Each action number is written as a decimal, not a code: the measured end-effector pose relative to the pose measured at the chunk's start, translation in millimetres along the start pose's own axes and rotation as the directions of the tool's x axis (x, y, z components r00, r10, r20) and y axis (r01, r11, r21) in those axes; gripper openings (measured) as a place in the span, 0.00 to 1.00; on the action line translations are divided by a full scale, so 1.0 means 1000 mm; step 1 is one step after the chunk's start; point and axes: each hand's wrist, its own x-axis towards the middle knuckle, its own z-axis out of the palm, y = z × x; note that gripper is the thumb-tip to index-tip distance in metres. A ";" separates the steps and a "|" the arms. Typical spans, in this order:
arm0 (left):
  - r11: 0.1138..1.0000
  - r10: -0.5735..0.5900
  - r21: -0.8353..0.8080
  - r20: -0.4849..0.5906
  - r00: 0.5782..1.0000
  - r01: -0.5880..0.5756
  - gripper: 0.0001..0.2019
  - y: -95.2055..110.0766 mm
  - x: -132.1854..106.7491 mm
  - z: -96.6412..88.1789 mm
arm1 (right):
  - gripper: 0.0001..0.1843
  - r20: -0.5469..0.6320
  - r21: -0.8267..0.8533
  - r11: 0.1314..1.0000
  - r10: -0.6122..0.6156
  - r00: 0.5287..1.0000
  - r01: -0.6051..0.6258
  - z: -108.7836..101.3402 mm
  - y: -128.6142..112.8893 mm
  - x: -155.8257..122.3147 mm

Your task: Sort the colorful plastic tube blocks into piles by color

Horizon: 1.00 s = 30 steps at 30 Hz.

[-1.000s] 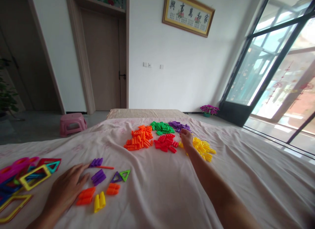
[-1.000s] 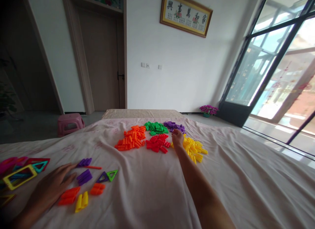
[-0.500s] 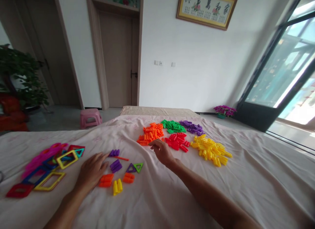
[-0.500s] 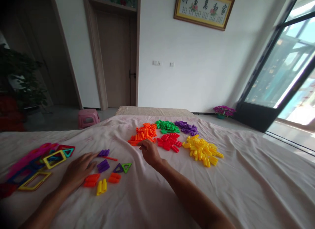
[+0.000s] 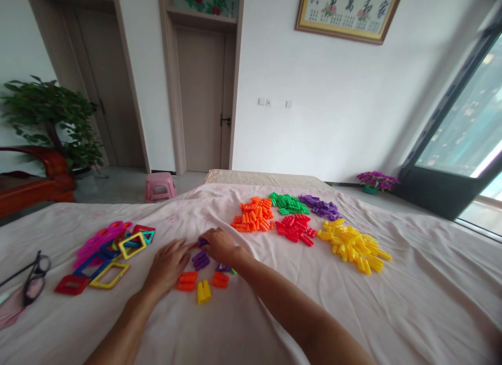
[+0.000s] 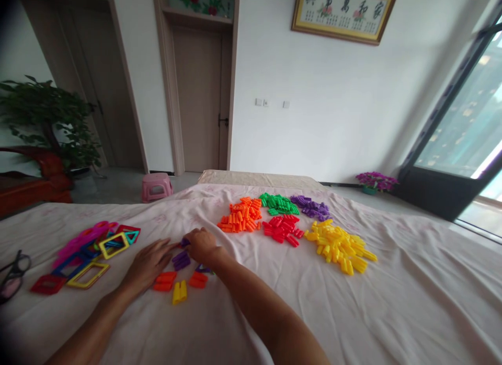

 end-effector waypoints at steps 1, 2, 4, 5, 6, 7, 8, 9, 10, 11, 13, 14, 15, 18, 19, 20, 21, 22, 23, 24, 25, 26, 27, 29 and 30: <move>1.000 0.003 0.000 0.002 1.000 -0.003 0.22 0.000 0.000 0.000 | 0.14 -0.001 -0.001 1.000 -0.015 1.000 0.015 0.001 0.001 0.001; 1.000 0.007 0.002 0.004 1.000 -0.007 0.22 0.001 0.000 -0.001 | 0.14 -0.010 0.011 1.000 -0.025 1.000 0.026 0.002 0.003 0.001; 1.000 0.008 0.009 0.010 1.000 -0.008 0.22 0.001 0.001 -0.002 | 0.12 -0.039 0.061 0.998 -0.025 0.999 0.027 0.003 0.008 -0.002; 1.000 0.007 0.015 0.012 1.000 -0.007 0.22 0.002 0.001 -0.002 | 0.12 -0.063 0.102 0.995 -0.014 0.998 0.021 0.003 0.010 -0.004; 1.000 0.006 0.019 0.011 1.000 -0.006 0.22 0.002 0.001 -0.002 | 0.11 -0.094 0.155 0.988 0.008 0.996 0.007 0.003 0.013 -0.007; 1.000 0.006 0.021 0.008 1.000 -0.006 0.21 0.001 0.001 -0.001 | 0.11 -0.123 0.226 0.974 0.041 0.992 -0.012 0.003 0.016 -0.010; 1.000 0.008 0.020 0.003 1.000 -0.008 0.21 0.001 0.001 0.000 | 0.11 -0.140 0.317 0.948 0.087 0.986 -0.038 0.003 0.020 -0.014; 1.000 0.012 0.017 -0.005 1.000 -0.011 0.21 -0.001 0.001 0.001 | 0.13 -0.140 0.428 0.901 0.147 0.979 -0.075 0.002 0.025 -0.019; 1.000 0.018 0.013 -0.014 1.000 -0.018 0.21 -0.002 0.001 0.003 | 0.14 -0.121 0.547 0.829 0.213 0.970 -0.113 0.000 0.030 -0.024; 1.000 0.026 0.010 -0.023 0.999 -0.025 0.21 -0.004 0.001 0.005 | 0.16 -0.092 0.660 0.737 0.272 0.958 -0.146 -0.003 0.036 -0.030; 0.999 0.044 0.008 -0.039 0.998 -0.043 0.21 -0.009 0.001 0.009 | 0.17 -0.057 0.821 0.547 0.366 0.929 -0.166 -0.012 0.051 -0.046; 0.999 0.054 0.008 -0.045 0.998 -0.053 0.21 -0.011 0.001 0.011 | 0.17 -0.066 0.866 0.478 0.406 0.912 -0.149 -0.018 0.061 -0.055; 0.998 0.063 0.007 -0.051 0.997 -0.062 0.21 -0.012 0.001 0.012 | 0.17 -0.091 0.894 0.430 0.445 0.891 -0.124 -0.025 0.071 -0.066; 0.997 0.076 0.001 -0.069 0.995 -0.076 0.21 -0.015 0.002 0.014 | 0.19 -0.172 0.935 0.351 0.588 0.791 -0.058 -0.049 0.106 -0.099; 0.997 0.076 0.001 -0.074 0.994 -0.077 0.21 -0.015 0.002 0.014 | 0.20 -0.191 0.944 0.329 0.633 0.750 -0.036 -0.057 0.119 -0.110; 0.997 0.077 0.002 -0.076 0.994 -0.077 0.21 -0.015 0.002 0.014 | 0.21 -0.210 0.951 0.309 0.671 0.711 -0.011 -0.064 0.132 -0.120; 0.997 0.076 0.003 -0.077 0.994 -0.076 0.21 -0.015 0.002 0.014 | 0.21 -0.227 0.956 0.292 0.707 0.670 0.016 -0.071 0.145 -0.129; 0.997 0.076 0.004 -0.077 0.994 -0.076 0.21 -0.016 0.002 0.014 | 0.20 -0.239 0.961 0.275 0.742 0.626 0.041 -0.078 0.158 -0.138; 0.997 0.076 0.005 -0.077 0.994 -0.076 0.21 -0.016 0.002 0.015 | 0.19 -0.247 0.964 0.260 0.778 0.578 0.061 -0.084 0.171 -0.145; 0.997 0.078 0.004 -0.077 0.994 -0.077 0.21 -0.017 0.003 0.016 | 0.17 -0.250 0.966 0.247 0.818 0.518 0.075 -0.091 0.184 -0.152; 0.997 0.080 0.003 -0.077 0.994 -0.080 0.21 -0.018 0.003 0.017 | 0.14 -0.251 0.967 0.240 0.858 0.449 0.083 -0.097 0.196 -0.157; 0.997 0.082 0.003 -0.078 0.994 -0.082 0.21 -0.019 0.003 0.018 | 0.10 -0.253 0.967 0.237 0.891 0.376 0.087 -0.104 0.208 -0.162; 0.997 0.082 0.004 -0.080 0.993 -0.082 0.21 -0.020 0.003 0.019 | 0.07 -0.255 0.967 0.239 0.917 0.306 0.089 -0.111 0.220 -0.165; 0.997 0.083 0.005 -0.080 0.993 -0.083 0.22 -0.022 0.003 0.021 | 0.05 -0.268 0.963 0.256 0.944 0.194 0.089 -0.126 0.243 -0.171; 0.997 0.082 0.005 -0.081 0.993 -0.082 0.22 -0.022 0.003 0.022 | 0.06 -0.279 0.959 0.268 0.947 0.161 0.087 -0.134 0.253 -0.173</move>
